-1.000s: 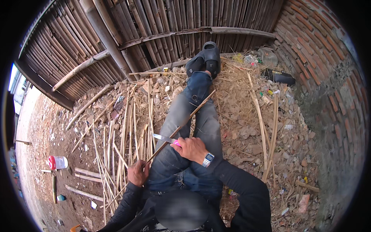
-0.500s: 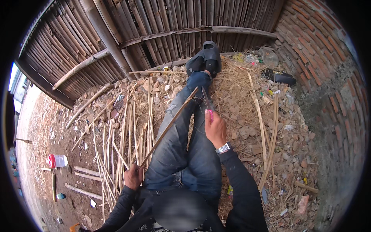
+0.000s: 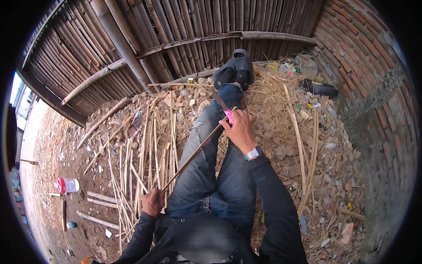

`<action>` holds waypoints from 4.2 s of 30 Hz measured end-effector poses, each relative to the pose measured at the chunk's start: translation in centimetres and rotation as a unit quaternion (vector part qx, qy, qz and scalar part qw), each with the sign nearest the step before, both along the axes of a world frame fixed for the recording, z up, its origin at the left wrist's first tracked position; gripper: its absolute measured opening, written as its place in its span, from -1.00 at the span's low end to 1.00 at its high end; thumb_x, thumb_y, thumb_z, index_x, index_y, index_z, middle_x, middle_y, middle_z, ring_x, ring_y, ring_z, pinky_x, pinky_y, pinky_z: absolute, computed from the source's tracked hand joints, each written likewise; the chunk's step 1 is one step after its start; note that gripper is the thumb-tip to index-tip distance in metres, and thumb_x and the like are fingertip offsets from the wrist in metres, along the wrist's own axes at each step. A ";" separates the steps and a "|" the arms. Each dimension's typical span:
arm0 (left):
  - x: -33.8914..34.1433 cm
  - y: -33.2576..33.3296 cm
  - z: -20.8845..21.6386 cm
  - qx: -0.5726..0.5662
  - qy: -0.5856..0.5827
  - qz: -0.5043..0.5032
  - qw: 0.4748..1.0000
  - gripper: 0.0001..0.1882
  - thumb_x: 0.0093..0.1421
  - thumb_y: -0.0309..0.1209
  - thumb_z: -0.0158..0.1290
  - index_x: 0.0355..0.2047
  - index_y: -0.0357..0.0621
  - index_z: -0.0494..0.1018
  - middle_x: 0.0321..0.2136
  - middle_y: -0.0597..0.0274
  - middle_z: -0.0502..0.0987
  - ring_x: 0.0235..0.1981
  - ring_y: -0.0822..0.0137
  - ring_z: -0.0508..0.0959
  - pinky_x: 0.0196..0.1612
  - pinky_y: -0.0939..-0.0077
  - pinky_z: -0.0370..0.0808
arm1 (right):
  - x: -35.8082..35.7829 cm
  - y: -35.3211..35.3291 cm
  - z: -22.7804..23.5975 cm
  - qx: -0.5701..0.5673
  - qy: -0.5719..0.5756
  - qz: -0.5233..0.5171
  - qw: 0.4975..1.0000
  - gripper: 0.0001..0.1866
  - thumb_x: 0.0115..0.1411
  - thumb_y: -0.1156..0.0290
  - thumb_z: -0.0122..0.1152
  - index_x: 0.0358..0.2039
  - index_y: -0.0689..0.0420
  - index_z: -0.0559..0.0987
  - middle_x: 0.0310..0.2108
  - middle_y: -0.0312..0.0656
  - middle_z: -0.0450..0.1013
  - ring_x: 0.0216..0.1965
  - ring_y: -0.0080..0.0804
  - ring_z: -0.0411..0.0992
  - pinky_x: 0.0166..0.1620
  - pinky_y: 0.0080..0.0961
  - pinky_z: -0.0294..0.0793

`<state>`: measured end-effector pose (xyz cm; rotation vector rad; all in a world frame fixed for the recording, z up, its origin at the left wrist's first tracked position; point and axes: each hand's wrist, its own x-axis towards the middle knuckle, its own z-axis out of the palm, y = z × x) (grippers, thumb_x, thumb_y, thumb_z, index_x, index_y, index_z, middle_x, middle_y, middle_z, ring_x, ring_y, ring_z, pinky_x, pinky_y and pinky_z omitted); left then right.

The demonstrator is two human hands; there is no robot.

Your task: The person scrapes a thin strip of bamboo using a knife to remove rough outer layers and smooth the surface. The person repeatedly pulls the knife along the length of the bamboo strip while holding it by hand, creating shavings on the ground.

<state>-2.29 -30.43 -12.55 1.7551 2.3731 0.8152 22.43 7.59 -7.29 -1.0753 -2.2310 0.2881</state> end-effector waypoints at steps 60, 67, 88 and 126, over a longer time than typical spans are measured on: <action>0.5 4.6 3.8 -0.129 -0.397 0.012 0.909 -0.65 0.56 -0.25 -0.08 -0.35 -0.21 0.43 -0.65 0.32 0.44 -0.65 0.52 0.42 -0.54 0.52 0.33 | -1.0 -6.6 -3.3 -0.225 0.172 0.078 0.956 -0.55 0.56 0.13 -0.09 -0.28 0.24 0.54 -0.47 0.06 0.57 -0.34 0.17 0.57 -0.29 -0.05 0.49; 3.2 11.3 3.0 -0.099 -0.335 -0.033 0.936 -0.69 0.52 -0.25 -0.02 -0.25 -0.24 0.52 -0.67 0.25 0.48 -0.63 0.41 0.48 -0.48 0.43 0.40 | -2.6 -11.5 -2.4 -0.215 0.033 0.099 0.971 -0.49 0.48 0.02 0.04 -0.47 0.20 0.50 -0.59 0.16 0.49 -0.46 0.28 0.52 -0.36 0.09 0.47; 1.8 4.3 5.4 -0.158 -0.358 -0.006 0.920 -0.58 0.54 -0.20 -0.08 -0.44 -0.22 0.40 -0.67 0.32 0.37 -0.62 0.46 0.38 -0.49 0.44 0.33 | -3.8 -11.4 -6.7 -0.057 -0.018 0.094 0.994 -0.48 0.39 -0.08 0.14 -0.52 0.10 0.54 -0.64 0.01 0.54 -0.57 0.12 0.57 -0.48 0.03 0.56; 4.2 1.0 2.2 -0.056 -0.274 0.034 0.960 -0.76 0.42 -0.38 0.11 -0.31 -0.31 0.60 -0.68 0.08 0.47 -0.68 0.39 0.44 -0.53 0.38 0.38 | -1.4 -9.5 -4.6 -0.078 -0.062 0.087 0.991 -0.42 0.40 -0.10 0.12 -0.55 0.15 0.57 -0.66 0.11 0.50 -0.55 0.20 0.54 -0.48 0.07 0.51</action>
